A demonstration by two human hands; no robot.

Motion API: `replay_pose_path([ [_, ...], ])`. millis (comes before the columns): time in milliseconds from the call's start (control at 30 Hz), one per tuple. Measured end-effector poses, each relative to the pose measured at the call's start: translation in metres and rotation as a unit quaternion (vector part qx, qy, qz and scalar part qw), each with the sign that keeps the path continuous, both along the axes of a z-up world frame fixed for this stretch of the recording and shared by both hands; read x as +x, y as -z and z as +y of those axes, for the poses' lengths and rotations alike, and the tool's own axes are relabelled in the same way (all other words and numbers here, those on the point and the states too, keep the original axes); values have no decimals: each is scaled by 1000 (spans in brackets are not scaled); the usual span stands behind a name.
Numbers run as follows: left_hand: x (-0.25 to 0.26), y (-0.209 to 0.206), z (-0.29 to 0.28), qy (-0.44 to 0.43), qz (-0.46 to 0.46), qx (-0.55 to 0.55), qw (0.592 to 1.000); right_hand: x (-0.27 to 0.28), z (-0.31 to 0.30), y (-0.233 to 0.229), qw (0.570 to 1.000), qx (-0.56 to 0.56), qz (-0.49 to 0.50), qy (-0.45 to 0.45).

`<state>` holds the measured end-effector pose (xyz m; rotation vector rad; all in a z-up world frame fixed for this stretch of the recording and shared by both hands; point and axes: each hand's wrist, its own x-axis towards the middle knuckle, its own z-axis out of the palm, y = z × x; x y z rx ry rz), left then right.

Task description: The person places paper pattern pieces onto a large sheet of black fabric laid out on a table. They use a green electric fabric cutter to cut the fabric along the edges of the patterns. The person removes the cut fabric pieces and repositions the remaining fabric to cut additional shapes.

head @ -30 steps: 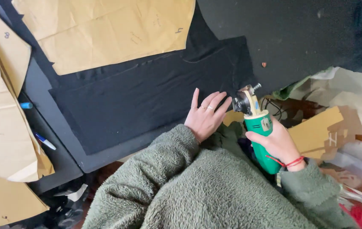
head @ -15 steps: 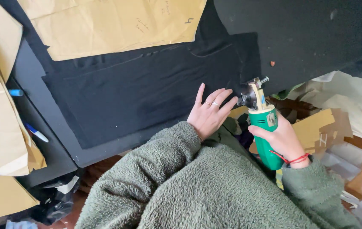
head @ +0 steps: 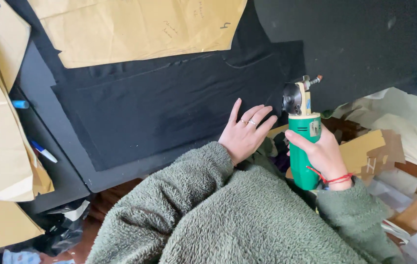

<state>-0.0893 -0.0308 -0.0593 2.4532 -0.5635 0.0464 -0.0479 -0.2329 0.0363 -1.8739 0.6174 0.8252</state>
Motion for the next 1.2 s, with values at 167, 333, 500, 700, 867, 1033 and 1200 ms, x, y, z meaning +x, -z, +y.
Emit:
replay_pose_path([
  [167,-1,5,-1,0,-2,-2,1000,7,4,2,1000,-5,-7,15],
  [333,0,1,0,4,5,-5,1000,10,7,8,1000,2,-22,13],
  [500,8,-16,2,-21,32,-12,999,15,12,9,998,15,-25,47],
  [700,49,-21,1,-31,171,-28,984,33,-26,8,996,-45,-15,-75],
  [867,59,-6,-6,-106,7,-37,994,51,-46,15,974,-97,-45,-201],
  [1033,52,-6,-9,-118,-1,-28,993,64,-52,16,970,-63,-53,-228],
  [1200,52,4,-12,-103,-32,-12,994,81,-59,27,969,-62,-43,-236],
])
